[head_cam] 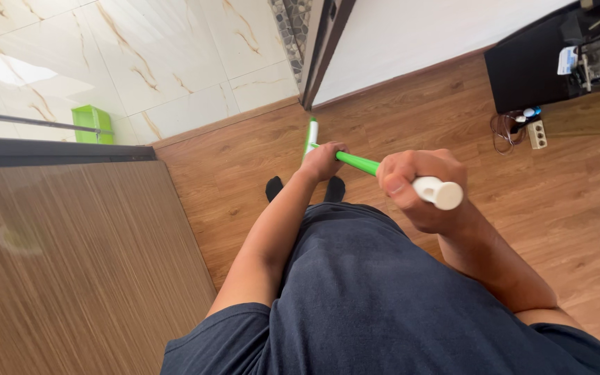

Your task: The person cleans the floor by pushing a squeegee across the tiled and wooden surfaces, moving from a tiled area with a white curtain toward a wooden floor section.

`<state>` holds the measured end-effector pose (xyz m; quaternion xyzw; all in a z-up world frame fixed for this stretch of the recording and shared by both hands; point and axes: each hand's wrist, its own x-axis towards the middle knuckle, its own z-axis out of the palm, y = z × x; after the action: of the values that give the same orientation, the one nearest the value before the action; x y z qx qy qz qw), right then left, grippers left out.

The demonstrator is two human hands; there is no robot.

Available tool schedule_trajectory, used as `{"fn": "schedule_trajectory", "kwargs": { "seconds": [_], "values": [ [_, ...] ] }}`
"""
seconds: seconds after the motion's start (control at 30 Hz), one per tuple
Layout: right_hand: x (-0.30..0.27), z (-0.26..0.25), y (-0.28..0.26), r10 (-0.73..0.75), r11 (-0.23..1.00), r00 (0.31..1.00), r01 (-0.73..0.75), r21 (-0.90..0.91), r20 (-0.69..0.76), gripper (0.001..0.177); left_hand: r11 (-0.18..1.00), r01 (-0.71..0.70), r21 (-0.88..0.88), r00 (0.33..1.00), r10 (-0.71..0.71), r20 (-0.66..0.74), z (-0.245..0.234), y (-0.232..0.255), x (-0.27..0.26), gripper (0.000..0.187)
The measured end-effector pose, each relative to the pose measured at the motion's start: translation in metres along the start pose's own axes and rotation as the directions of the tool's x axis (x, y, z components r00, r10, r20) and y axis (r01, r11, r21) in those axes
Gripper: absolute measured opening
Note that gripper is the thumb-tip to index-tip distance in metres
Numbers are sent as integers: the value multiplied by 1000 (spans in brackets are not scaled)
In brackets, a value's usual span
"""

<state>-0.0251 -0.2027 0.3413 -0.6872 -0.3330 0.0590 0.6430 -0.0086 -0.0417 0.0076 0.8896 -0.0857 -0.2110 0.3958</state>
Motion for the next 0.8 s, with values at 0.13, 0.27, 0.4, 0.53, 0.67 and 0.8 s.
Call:
{"fn": "schedule_trajectory", "kwargs": {
  "seconds": [0.13,0.27,0.4,0.53,0.67,0.8],
  "values": [
    [-5,4,-2,18,991,999,-13,-134,40,23,1000,21,10,998,-22,55,11,7,-5,16],
    [-6,7,7,68,997,997,-66,-49,38,25,997,68,23,996,-69,59,8,-5,-8,14],
    [-9,13,16,105,991,992,-110,77,66,26,992,124,33,992,-123,-25,-5,-25,-17,13],
    [-6,16,13,82,994,993,-87,65,87,28,983,184,18,981,-183,-63,-16,-29,-23,11],
    [-1,11,3,33,998,997,-37,58,64,26,991,136,-16,988,-137,-74,-13,-27,-15,13],
    [3,10,-3,32,999,996,-35,41,82,27,996,22,-84,998,-27,-58,5,-17,-4,15]
  ]
}}
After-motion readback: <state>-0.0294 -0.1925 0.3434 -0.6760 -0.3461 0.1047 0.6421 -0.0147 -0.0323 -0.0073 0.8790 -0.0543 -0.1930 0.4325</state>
